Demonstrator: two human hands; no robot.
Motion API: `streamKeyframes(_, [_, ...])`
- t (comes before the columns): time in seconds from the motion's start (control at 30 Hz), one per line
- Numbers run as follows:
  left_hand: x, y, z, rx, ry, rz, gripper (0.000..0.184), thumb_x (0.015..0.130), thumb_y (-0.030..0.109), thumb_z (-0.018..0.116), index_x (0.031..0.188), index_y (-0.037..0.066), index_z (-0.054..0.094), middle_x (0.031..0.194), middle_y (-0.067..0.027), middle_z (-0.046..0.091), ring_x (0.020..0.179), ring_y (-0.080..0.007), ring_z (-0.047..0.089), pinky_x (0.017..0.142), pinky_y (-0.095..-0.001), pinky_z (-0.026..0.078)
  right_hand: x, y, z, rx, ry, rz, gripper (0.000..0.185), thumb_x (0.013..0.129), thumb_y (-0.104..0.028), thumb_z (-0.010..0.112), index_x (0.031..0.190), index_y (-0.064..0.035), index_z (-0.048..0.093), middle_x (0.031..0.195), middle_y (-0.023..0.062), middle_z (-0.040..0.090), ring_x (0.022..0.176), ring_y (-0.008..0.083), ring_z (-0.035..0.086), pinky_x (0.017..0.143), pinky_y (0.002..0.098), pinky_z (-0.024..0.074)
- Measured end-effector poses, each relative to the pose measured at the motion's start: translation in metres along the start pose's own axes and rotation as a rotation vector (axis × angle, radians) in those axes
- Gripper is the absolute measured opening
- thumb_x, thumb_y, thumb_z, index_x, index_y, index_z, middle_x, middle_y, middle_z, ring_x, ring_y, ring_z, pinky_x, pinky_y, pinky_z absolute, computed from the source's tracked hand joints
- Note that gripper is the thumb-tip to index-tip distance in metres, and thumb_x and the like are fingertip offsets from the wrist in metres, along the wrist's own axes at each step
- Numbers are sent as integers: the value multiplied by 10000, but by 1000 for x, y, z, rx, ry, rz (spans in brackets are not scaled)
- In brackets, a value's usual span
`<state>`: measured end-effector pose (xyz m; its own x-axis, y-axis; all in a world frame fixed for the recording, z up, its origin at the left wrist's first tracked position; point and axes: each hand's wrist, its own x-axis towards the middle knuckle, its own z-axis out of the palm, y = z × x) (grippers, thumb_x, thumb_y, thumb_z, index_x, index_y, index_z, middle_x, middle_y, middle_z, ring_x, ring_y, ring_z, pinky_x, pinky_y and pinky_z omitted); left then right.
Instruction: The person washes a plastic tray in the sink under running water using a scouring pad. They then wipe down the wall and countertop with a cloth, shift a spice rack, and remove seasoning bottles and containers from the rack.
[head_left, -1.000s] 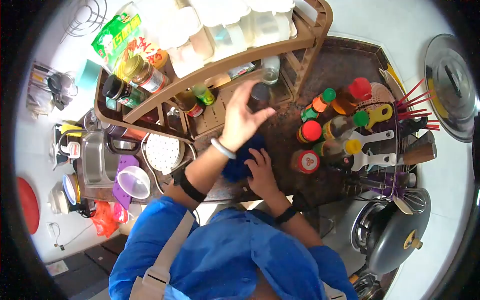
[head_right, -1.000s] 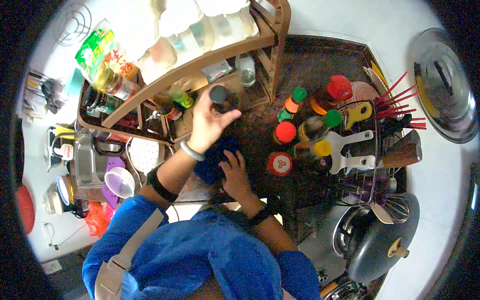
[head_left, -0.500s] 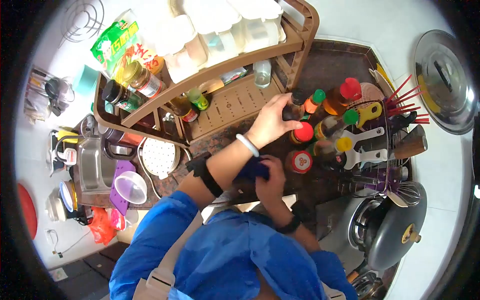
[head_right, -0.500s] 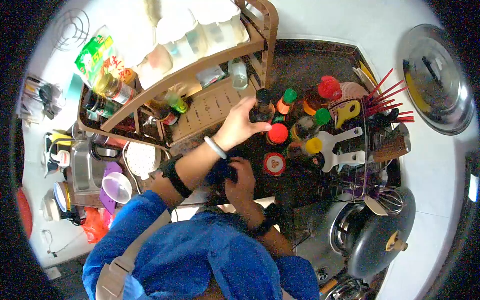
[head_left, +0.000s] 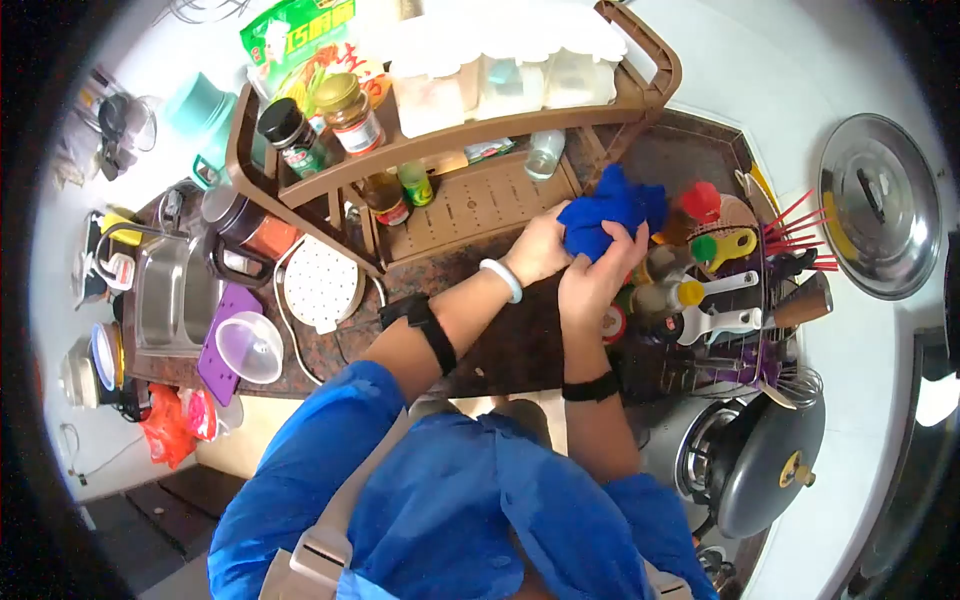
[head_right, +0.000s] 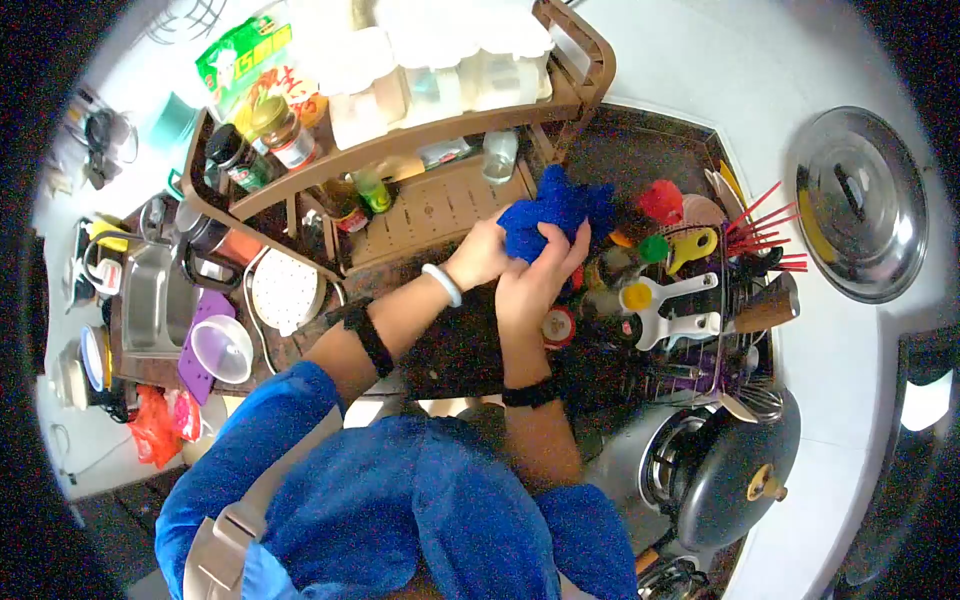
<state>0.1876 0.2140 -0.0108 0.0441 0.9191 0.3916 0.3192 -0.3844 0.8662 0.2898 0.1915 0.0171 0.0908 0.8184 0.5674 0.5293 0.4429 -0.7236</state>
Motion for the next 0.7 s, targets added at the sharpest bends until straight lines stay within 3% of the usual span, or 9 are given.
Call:
streamKeyframes(0.07, [4, -3, 5, 95, 87, 76, 441, 715, 144, 744, 1122, 74, 588, 1031, -155, 600, 976, -368, 586, 844, -402, 489, -3, 4, -1, -26, 17, 14, 552, 661, 157, 513, 1149, -102, 508, 1394, 289, 296, 1289, 469, 327, 1075, 508, 266])
streamKeyframes(0.23, [-3, -7, 8, 178, 80, 25, 341, 728, 132, 725, 1011, 40, 558, 949, -174, 581, 918, -379, 588, 806, -415, 480, -15, 3, -27, -193, -25, -19, 511, 663, 155, 507, 1109, -86, 568, 1269, 235, 422, 1203, 428, 425, 1026, 468, 342])
streamKeyframes(0.3, [-6, -4, 12, 58, 199, -49, 300, 739, 127, 711, 970, 22, 550, 954, -185, 565, 928, -384, 573, 813, -434, 470, -18, -6, -42, -25, -73, -16, 498, 647, 156, 493, 1095, -48, 567, 1175, 198, 492, 1140, 367, 491, 1011, 429, 371])
streamKeyframes(0.33, [-8, -6, 12, 82, 207, -35, 352, 729, 140, 737, 998, 22, 543, 989, -198, 559, 964, -387, 563, 846, -425, 463, -18, -13, -44, 32, 21, -10, 493, 652, 156, 468, 1103, -23, 551, 1104, 148, 526, 1082, 297, 521, 999, 396, 394])
streamKeyframes(0.37, [-11, -8, 16, 73, 216, -37, 352, 729, 140, 737, 998, 22, 543, 989, -198, 559, 964, -387, 563, 846, -425, 463, -14, -21, -50, 25, 13, -17, 493, 652, 156, 468, 1103, -23, 551, 1104, 148, 526, 1082, 297, 521, 999, 396, 394])
streamKeyframes(0.43, [-13, -3, 20, 149, 209, -132, 477, 701, 149, 770, 1094, 36, 525, 1063, -203, 539, 1024, -396, 539, 879, -427, 454, 1, -47, -63, 249, 308, 3, 452, 718, 111, 468, 1147, -23, 518, 1112, 117, 512, 1086, 261, 504, 999, 384, 401])
streamKeyframes(0.5, [-14, 1, 18, 133, 202, -147, 613, 670, 179, 794, 1181, 38, 488, 1137, -207, 512, 1067, -412, 513, 908, -432, 443, 12, -78, -69, 403, 511, -134, 397, 795, 36, 478, 1187, -31, 481, 1109, 113, 510, 1076, 250, 503, 985, 379, 412])
streamKeyframes(0.57, [-17, 3, 16, 233, 87, -184, 702, 658, 208, 802, 1243, 49, 448, 1171, -208, 492, 1095, -423, 493, 930, -440, 432, 11, -83, -71, 436, 524, -103, 377, 820, -9, 493, 1196, -29, 469, 1159, 130, 496, 1083, 257, 501, 985, 390, 410])
streamKeyframes(0.7, [-15, -12, 21, 122, 116, -177, 619, 737, 263, 736, 1233, 52, 431, 1144, -241, 538, 1077, -439, 523, 909, -452, 442, -12, -24, -29, 282, 355, 38, 425, 870, -50, 554, 1262, -40, 389, 1255, 151, 454, 1121, 289, 482, 997, 418, 383])
